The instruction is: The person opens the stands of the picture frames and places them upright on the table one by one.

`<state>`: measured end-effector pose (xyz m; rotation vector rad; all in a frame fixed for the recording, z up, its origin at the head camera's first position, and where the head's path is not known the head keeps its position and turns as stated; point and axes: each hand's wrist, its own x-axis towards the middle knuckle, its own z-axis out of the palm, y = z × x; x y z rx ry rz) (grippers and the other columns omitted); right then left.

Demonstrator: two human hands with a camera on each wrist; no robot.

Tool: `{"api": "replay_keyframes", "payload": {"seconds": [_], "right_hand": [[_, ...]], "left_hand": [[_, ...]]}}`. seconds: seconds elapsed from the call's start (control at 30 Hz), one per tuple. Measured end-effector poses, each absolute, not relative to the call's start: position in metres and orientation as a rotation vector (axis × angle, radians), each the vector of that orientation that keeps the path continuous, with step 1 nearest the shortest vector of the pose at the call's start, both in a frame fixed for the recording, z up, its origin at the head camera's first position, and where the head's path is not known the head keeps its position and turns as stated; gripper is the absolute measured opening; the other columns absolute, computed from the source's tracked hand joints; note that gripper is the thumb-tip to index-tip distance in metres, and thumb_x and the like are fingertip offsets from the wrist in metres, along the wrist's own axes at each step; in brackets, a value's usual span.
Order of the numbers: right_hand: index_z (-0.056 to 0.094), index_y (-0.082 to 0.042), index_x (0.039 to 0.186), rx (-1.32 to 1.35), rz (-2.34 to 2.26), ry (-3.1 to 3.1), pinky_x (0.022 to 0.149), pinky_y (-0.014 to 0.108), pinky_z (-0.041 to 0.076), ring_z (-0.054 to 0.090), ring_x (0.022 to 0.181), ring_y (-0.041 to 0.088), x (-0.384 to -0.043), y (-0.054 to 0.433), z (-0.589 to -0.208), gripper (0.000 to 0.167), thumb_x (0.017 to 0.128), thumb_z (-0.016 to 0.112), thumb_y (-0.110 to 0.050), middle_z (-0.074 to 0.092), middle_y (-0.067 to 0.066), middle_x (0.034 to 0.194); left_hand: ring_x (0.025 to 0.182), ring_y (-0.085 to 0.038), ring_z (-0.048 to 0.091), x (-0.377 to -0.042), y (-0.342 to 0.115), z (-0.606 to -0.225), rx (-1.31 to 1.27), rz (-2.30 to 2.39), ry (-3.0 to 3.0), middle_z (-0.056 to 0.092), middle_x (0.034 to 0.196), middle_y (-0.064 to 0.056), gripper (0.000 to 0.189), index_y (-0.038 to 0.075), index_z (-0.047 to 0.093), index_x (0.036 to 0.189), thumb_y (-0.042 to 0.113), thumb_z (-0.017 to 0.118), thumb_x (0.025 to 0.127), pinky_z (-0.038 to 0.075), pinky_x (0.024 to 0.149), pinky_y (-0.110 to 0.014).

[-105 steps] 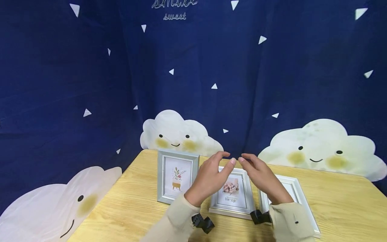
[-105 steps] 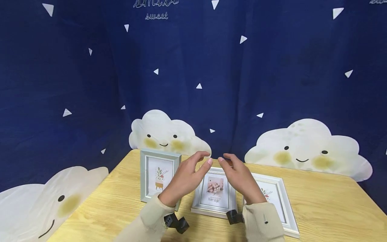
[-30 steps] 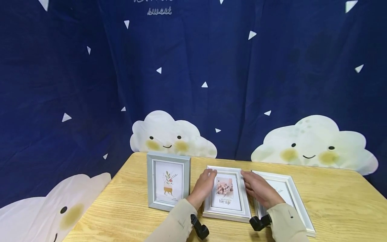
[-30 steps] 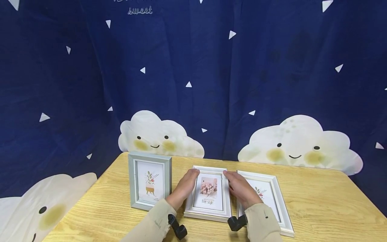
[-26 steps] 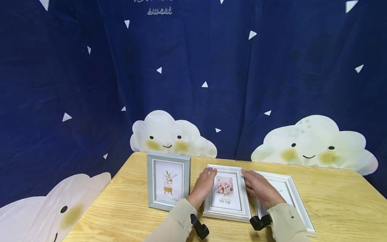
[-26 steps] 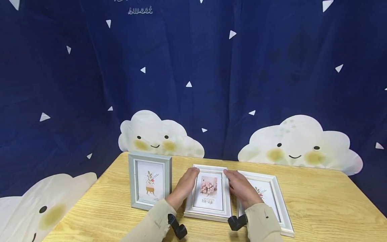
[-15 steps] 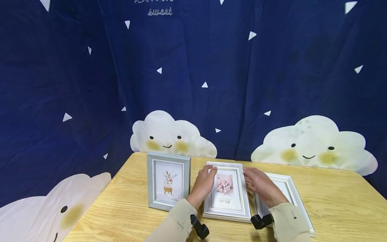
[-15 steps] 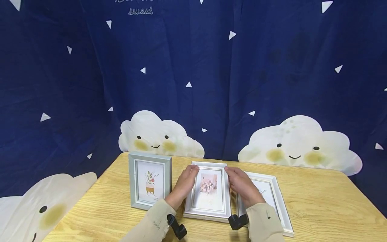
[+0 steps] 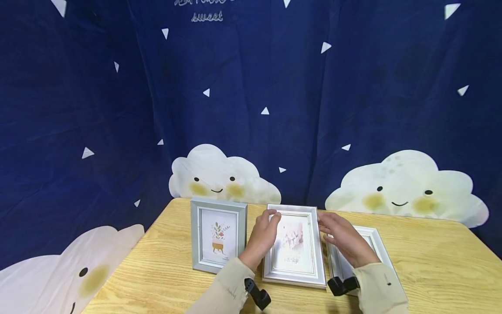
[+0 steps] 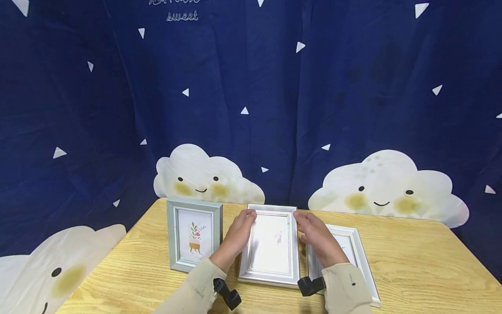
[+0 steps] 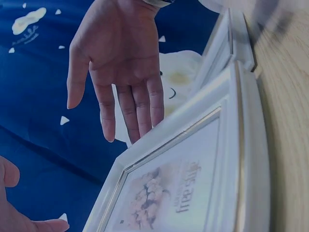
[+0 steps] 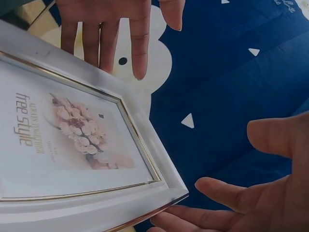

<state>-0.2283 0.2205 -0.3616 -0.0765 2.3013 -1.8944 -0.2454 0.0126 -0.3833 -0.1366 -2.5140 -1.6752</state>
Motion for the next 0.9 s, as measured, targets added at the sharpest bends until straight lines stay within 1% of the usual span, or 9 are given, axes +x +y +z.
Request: {"api": "replay_keyframes", "payload": {"seconds": [0.07,0.23,0.37,0.43,0.6,0.73,0.9], "right_hand": [[0.030,0.005,0.143,-0.079,-1.894,2.313,0.111,0.054,0.025,0.033,0.136,0.041,-0.227,0.221,-0.358,0.064,0.102,0.042,-0.042,0.035,0.028,0.146],[0.030,0.005,0.143,-0.065,-1.890,2.343,0.110,0.053,0.028,0.034,0.135,0.040,-0.223,0.221,-0.349,0.071,0.099,0.044,-0.049,0.035,0.028,0.146],[0.028,0.006,0.143,-0.060,-1.906,2.350,0.109,0.054,0.028,0.033,0.136,0.041,-0.220,0.219,-0.343,0.070,0.100,0.043,-0.048,0.034,0.030,0.145],[0.028,0.005,0.144,-0.050,-1.906,2.359,0.109,0.055,0.029,0.033,0.136,0.042,-0.219,0.218,-0.341,0.069,0.101,0.042,-0.047,0.034,0.029,0.145],[0.026,0.005,0.145,-0.021,-1.895,2.395,0.106,0.056,0.031,0.035,0.134,0.042,-0.215,0.215,-0.337,0.073,0.100,0.042,-0.051,0.037,0.028,0.142],[0.025,0.005,0.145,-0.023,-1.886,2.414,0.105,0.058,0.030,0.036,0.133,0.042,-0.212,0.214,-0.332,0.073,0.100,0.040,-0.051,0.037,0.030,0.141],[0.026,0.005,0.145,-0.042,-1.880,2.452,0.104,0.057,0.031,0.039,0.131,0.042,-0.207,0.214,-0.327,0.071,0.101,0.040,-0.050,0.040,0.031,0.140]], "left_hand": [[0.124,-0.039,0.046,-0.244,0.012,-0.380,-0.147,-1.683,-2.511,0.045,0.137,-0.021,0.050,0.008,0.053,0.131,0.043,0.039,0.099,0.035,0.100,-0.055],[0.127,-0.037,0.043,-0.239,0.011,-0.373,-0.171,-1.689,-2.499,0.043,0.140,-0.020,0.049,0.008,0.053,0.132,0.042,0.039,0.099,0.034,0.102,-0.054],[0.128,-0.038,0.043,-0.235,0.011,-0.368,-0.188,-1.673,-2.486,0.042,0.141,-0.021,0.047,0.008,0.052,0.133,0.040,0.039,0.100,0.034,0.102,-0.054],[0.127,-0.038,0.044,-0.234,0.011,-0.366,-0.194,-1.663,-2.481,0.042,0.141,-0.021,0.048,0.008,0.052,0.133,0.040,0.039,0.100,0.034,0.102,-0.054],[0.126,-0.037,0.045,-0.229,0.010,-0.363,-0.222,-1.642,-2.464,0.042,0.141,-0.020,0.051,0.008,0.053,0.132,0.045,0.038,0.099,0.035,0.102,-0.054],[0.122,-0.038,0.048,-0.226,0.009,-0.359,-0.232,-1.609,-2.457,0.043,0.139,-0.020,0.047,0.009,0.053,0.131,0.042,0.039,0.100,0.036,0.100,-0.054],[0.121,-0.038,0.050,-0.221,0.007,-0.353,-0.270,-1.583,-2.443,0.044,0.138,-0.021,0.047,0.009,0.053,0.132,0.041,0.040,0.100,0.038,0.099,-0.054]]}}
